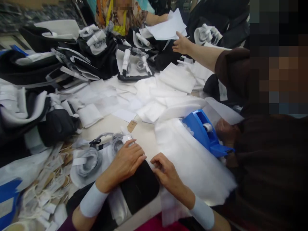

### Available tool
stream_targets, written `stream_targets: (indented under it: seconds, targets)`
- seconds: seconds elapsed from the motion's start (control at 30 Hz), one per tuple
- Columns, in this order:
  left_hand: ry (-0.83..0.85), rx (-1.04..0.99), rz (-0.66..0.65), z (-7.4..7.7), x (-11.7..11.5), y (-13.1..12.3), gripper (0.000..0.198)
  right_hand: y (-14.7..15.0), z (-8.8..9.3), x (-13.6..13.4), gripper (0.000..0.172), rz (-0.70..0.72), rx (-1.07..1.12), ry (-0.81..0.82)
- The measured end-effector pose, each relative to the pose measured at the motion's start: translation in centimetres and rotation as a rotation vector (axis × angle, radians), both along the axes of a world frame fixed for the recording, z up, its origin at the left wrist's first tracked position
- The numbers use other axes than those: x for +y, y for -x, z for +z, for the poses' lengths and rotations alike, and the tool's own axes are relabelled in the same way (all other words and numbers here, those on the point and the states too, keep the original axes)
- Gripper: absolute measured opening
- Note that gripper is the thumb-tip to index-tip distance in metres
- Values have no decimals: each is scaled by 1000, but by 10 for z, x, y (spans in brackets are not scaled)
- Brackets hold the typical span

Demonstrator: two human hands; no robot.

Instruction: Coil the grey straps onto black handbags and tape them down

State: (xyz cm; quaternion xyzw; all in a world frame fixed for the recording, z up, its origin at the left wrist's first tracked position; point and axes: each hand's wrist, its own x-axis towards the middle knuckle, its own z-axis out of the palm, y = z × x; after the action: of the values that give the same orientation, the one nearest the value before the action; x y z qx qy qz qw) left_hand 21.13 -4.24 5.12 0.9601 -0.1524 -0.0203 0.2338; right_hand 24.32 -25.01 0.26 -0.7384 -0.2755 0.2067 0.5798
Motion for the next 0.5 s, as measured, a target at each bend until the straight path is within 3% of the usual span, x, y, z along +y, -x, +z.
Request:
stream_targets:
  seconds: [0.13,0.37,0.5]
  targets:
    - [31,-67,-74,-4,0,7,22,6,-7,2,19,-85,76,-102]
    - [-26,-48,-140,-3,-11,7,23,3,-20,6,18,-15,122,-142]
    - [-122,-89,-140,-6,-16,6,20,0,-18,3,21,9,116,-135]
